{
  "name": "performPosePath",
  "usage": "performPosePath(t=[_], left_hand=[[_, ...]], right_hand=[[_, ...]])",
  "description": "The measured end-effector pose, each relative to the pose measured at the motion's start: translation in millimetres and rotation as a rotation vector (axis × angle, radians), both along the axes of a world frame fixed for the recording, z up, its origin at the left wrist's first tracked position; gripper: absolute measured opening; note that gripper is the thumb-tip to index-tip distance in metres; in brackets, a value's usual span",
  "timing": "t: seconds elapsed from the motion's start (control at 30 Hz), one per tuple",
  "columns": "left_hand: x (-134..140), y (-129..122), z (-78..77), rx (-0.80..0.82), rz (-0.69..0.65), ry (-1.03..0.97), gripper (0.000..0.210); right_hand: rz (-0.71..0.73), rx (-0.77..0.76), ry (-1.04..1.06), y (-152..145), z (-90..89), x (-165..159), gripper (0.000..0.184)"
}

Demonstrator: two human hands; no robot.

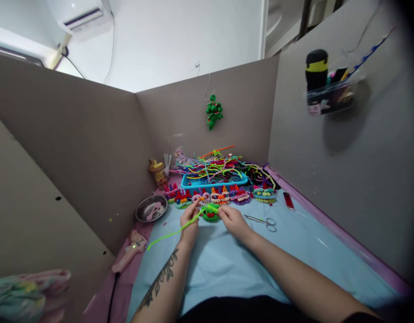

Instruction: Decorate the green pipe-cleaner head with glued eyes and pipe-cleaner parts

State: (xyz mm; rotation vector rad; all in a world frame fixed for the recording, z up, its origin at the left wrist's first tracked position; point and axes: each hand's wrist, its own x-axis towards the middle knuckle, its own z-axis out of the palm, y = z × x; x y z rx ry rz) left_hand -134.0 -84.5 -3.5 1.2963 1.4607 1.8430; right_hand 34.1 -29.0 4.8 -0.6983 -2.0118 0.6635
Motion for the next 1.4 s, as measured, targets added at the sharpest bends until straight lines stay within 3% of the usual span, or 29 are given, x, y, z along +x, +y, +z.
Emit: performPosePath(t=[0.13,0.37,0.53,0.7,1.03,1.4], left_hand=[[-7,5,1.3,-0.109,-0.190,-0.297,0.051],[-7,1,5.6,-0.203,-0.295,-0.209,0.031],[0,-1,6.6,-0.157,-0.316,-0.210,0.023],[5,-1,7.9,-0.171,-0.294,-0.246,0.029],[7,-1,7.2,-0.195,-0.225,-0.069,0.024],[13,-1,5.8,-0.193,-0.237,-0.085,0.023]], right_hand=[[0.000,0.003,-0.073,-1,2.6,0,0.029],[-0.063,0.075,-0.154,1,-1.4,2,0.023],[-0.111,0.122,-0.210,0,-0.4,3,0.021],[-0.131,0.153,-0.249,-2,-0.8,2,0.019],[-0.015,0.156,-0.205,1,-2.8,3,0.021],[-0.024,0.189,-0.237,0,-3.1,3,0.021]])
